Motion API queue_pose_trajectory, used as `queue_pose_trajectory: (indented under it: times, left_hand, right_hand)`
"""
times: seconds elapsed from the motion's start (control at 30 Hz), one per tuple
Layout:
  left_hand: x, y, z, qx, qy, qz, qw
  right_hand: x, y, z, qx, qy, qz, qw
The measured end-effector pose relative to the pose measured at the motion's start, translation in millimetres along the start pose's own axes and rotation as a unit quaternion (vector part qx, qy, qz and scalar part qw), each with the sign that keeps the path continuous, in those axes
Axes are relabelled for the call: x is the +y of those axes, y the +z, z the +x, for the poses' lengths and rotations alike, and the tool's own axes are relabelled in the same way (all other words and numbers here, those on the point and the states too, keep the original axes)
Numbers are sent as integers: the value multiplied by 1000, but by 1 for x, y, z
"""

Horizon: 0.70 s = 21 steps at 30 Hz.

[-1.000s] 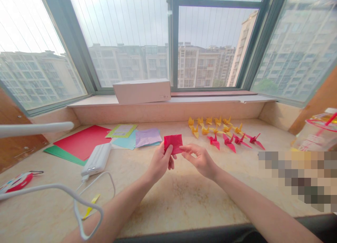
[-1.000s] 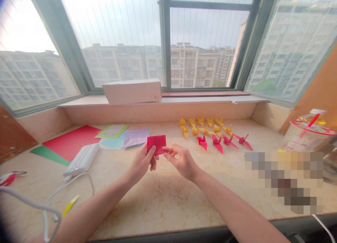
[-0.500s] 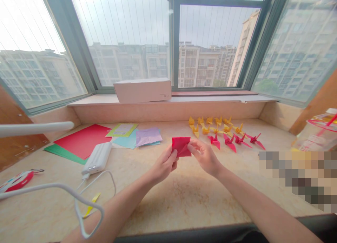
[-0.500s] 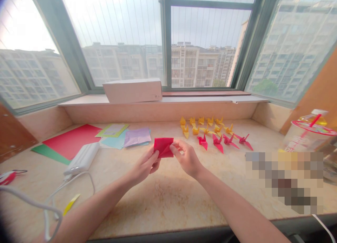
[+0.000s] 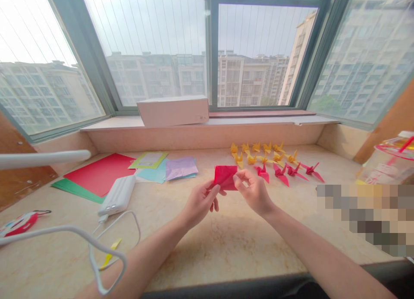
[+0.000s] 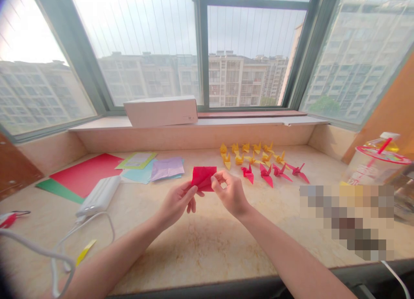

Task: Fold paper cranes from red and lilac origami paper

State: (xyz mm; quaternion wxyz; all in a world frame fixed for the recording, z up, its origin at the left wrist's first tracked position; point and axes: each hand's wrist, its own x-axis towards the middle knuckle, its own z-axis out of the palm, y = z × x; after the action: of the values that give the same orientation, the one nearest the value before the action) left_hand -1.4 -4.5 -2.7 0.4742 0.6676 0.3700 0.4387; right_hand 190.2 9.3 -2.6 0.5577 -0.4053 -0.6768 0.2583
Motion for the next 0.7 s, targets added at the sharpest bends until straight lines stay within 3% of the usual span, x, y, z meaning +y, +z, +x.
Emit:
queue_pose_trajectory:
  times: [0.3, 0.47, 0.7]
  left_hand:
    - [1, 0, 1, -8, 2, -10, 1000]
    - [4, 1, -1, -20, -4, -17, 1000]
    - [5, 1, -1, -3, -24, -14, 1000]
  right_hand:
    - [7, 7, 0, 11, 31, 101, 994]
    - [5, 10, 1, -32, 80, 210, 974]
    - [2, 10, 2, -27, 95, 235, 967]
